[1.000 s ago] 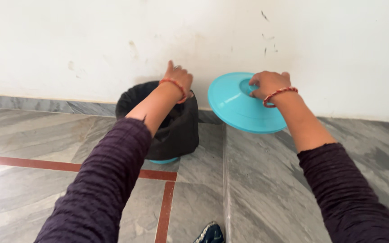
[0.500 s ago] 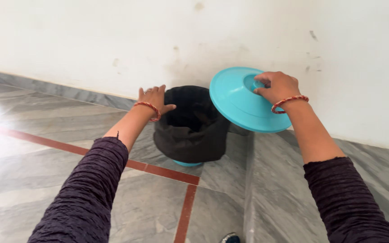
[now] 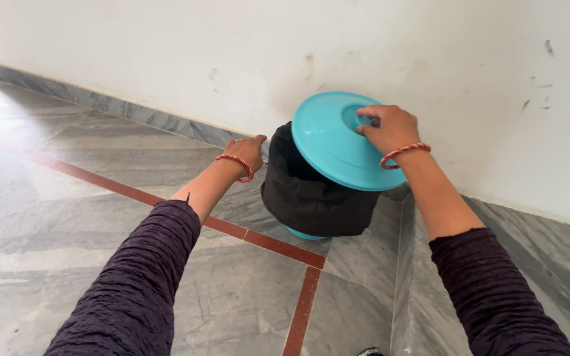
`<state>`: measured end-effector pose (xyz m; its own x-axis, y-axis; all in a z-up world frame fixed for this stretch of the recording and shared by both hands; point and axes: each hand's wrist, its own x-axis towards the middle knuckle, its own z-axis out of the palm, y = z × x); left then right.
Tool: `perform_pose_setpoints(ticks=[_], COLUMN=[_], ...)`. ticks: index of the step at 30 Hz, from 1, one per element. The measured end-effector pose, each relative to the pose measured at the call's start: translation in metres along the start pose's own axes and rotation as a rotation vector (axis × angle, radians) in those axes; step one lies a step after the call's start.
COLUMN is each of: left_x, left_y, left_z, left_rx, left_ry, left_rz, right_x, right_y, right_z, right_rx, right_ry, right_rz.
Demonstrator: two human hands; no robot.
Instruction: The person removes the lid of a small blue bin and fits a black plastic liner around its rim by hand.
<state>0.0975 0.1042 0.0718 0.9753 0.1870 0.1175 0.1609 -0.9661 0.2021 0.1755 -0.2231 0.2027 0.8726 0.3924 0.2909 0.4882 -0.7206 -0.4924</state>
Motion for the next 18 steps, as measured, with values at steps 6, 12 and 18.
perform_pose_setpoints(ticks=[6, 12, 18], left_x=[-0.006, -0.012, -0.023], left_y=[-0.018, -0.019, 0.004], left_z=[-0.010, -0.010, -0.023], left_rx=[-0.043, -0.133, -0.263], left_ry=[0.037, 0.098, 0.117], left_rz=[-0.001, 0.085, 0.038], right_x=[0.007, 0.016, 0.010], right_y=[-0.016, -0.023, -0.027], right_z=[0.053, 0.078, 0.077], right_rx=[-0.076, -0.142, -0.153], right_ry=[-0.084, -0.089, -0.212], right_rz=[-0.084, -0.172, -0.043])
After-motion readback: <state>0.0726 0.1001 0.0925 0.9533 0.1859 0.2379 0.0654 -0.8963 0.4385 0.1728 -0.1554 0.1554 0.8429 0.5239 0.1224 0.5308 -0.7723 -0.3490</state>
